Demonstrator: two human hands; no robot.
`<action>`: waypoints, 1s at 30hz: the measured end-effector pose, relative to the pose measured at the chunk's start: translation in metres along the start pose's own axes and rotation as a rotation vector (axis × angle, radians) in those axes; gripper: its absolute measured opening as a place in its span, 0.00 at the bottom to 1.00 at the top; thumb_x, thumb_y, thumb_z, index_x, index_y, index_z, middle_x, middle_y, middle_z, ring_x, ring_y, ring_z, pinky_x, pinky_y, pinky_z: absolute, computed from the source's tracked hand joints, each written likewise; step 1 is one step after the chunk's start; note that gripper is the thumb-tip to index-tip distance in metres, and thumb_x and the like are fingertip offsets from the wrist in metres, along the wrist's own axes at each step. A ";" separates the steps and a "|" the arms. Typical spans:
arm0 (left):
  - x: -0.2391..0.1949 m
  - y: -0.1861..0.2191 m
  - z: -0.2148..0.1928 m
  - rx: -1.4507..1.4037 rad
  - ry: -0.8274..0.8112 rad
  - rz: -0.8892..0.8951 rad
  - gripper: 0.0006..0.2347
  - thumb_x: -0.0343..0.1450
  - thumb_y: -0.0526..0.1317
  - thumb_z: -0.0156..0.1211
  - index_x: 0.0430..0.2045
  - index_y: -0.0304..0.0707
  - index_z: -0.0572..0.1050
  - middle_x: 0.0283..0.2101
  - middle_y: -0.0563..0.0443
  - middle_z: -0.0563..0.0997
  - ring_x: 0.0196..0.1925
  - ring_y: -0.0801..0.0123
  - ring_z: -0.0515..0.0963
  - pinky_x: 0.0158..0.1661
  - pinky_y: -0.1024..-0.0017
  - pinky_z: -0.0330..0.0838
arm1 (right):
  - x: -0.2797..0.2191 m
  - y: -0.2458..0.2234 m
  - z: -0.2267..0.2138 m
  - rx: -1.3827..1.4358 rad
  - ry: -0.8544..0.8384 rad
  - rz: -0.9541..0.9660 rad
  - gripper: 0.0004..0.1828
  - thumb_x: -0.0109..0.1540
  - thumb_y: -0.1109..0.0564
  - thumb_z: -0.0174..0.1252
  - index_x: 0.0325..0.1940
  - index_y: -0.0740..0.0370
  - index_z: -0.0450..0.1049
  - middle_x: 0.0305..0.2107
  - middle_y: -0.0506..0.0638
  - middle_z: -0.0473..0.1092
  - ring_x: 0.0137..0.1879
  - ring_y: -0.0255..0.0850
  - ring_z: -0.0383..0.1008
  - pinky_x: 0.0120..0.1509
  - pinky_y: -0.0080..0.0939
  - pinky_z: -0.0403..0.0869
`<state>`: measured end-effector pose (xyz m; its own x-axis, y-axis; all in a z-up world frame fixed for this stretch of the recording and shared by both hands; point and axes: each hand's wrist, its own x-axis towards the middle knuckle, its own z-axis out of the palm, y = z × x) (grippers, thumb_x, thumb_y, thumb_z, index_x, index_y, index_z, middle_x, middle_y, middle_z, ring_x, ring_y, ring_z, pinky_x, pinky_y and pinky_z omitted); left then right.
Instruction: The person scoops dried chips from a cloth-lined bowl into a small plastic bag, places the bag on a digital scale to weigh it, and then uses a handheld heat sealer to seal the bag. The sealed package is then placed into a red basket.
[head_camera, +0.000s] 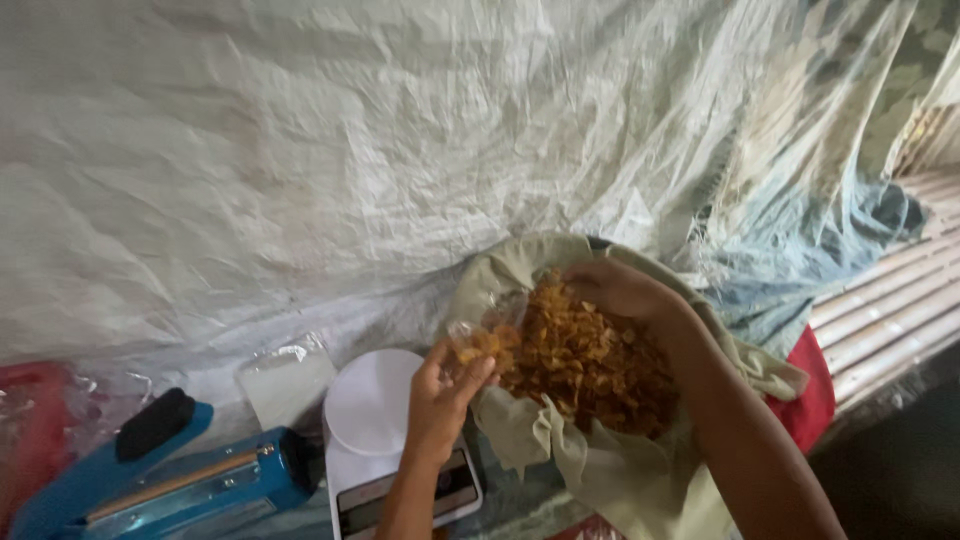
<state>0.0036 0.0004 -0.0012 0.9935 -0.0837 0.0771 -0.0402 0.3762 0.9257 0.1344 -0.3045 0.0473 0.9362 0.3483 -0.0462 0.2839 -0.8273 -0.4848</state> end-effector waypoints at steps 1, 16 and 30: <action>-0.001 0.001 -0.001 0.055 0.008 0.006 0.22 0.67 0.38 0.69 0.55 0.31 0.74 0.47 0.42 0.83 0.46 0.61 0.85 0.44 0.65 0.84 | -0.007 -0.015 -0.011 0.098 0.096 -0.193 0.15 0.67 0.52 0.55 0.56 0.59 0.74 0.44 0.51 0.77 0.48 0.42 0.78 0.56 0.44 0.77; -0.001 -0.003 -0.005 0.001 -0.057 -0.001 0.26 0.66 0.38 0.71 0.57 0.28 0.70 0.48 0.40 0.81 0.49 0.62 0.84 0.48 0.66 0.85 | -0.046 -0.180 -0.036 -0.008 -0.101 -0.505 0.17 0.65 0.47 0.56 0.54 0.56 0.77 0.52 0.55 0.69 0.54 0.47 0.73 0.59 0.51 0.74; -0.001 -0.002 -0.007 -0.085 -0.202 0.004 0.36 0.62 0.33 0.72 0.68 0.40 0.62 0.59 0.33 0.78 0.52 0.48 0.82 0.51 0.58 0.81 | -0.049 -0.174 -0.026 -0.001 0.042 -0.668 0.08 0.61 0.55 0.67 0.41 0.60 0.83 0.36 0.48 0.78 0.42 0.38 0.80 0.47 0.40 0.79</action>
<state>0.0030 0.0063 -0.0059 0.9516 -0.2617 0.1614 -0.0266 0.4528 0.8912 0.0446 -0.1893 0.1560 0.5666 0.7684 0.2976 0.8055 -0.4404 -0.3966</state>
